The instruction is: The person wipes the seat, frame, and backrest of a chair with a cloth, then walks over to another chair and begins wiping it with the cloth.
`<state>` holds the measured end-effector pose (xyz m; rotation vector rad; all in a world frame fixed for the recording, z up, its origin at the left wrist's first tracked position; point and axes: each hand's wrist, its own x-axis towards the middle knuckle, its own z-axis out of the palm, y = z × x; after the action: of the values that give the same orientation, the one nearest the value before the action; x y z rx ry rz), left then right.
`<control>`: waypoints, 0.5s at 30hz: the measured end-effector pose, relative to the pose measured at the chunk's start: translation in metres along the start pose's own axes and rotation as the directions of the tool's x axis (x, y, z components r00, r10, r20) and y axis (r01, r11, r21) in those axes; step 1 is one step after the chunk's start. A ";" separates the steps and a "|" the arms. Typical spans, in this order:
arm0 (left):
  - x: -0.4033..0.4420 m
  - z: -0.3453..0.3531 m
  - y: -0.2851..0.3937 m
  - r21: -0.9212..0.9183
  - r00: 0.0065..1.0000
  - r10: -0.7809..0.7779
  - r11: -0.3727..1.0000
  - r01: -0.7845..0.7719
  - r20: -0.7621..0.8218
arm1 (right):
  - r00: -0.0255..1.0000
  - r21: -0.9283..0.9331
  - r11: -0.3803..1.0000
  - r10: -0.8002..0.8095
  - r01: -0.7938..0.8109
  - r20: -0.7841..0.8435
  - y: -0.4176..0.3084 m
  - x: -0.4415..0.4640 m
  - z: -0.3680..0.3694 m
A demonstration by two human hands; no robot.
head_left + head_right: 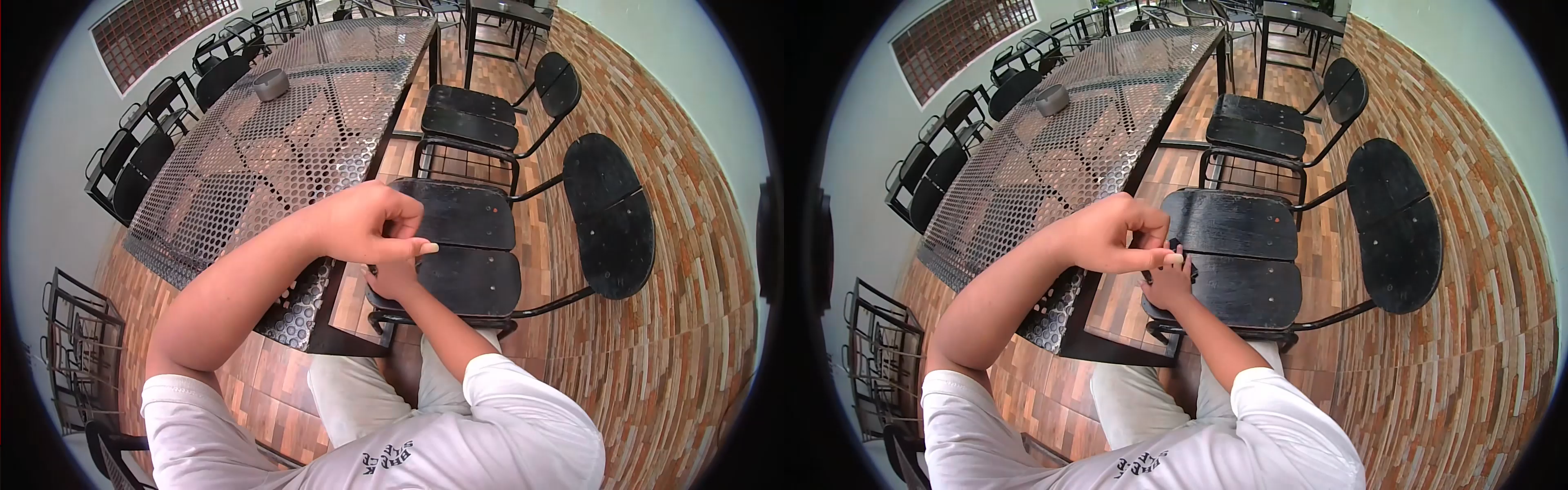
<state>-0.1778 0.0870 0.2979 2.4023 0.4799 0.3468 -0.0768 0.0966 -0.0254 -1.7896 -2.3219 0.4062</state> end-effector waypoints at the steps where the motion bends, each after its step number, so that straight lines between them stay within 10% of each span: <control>1: -0.001 0.001 0.001 0.003 1.000 0.000 1.000 0.000 -0.001 | 1.000 -0.001 1.000 -0.002 0.002 -0.002 -0.001 0.002 0.002; 8: -0.002 0.003 0.005 0.290 0.997 -0.047 0.957 0.028 0.058 | 0.977 -0.002 0.981 0.193 -0.194 -0.092 0.048 -0.036 -0.018; 15: 0.001 -0.006 0.013 0.073 0.986 -0.042 0.996 0.054 -0.159 | 0.842 0.002 0.857 0.507 -0.516 -0.186 0.182 -0.143 -0.056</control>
<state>-0.1760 0.0815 0.3110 2.4443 0.6323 0.5075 0.1438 0.0074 -0.0276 -2.3571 -1.7197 0.2425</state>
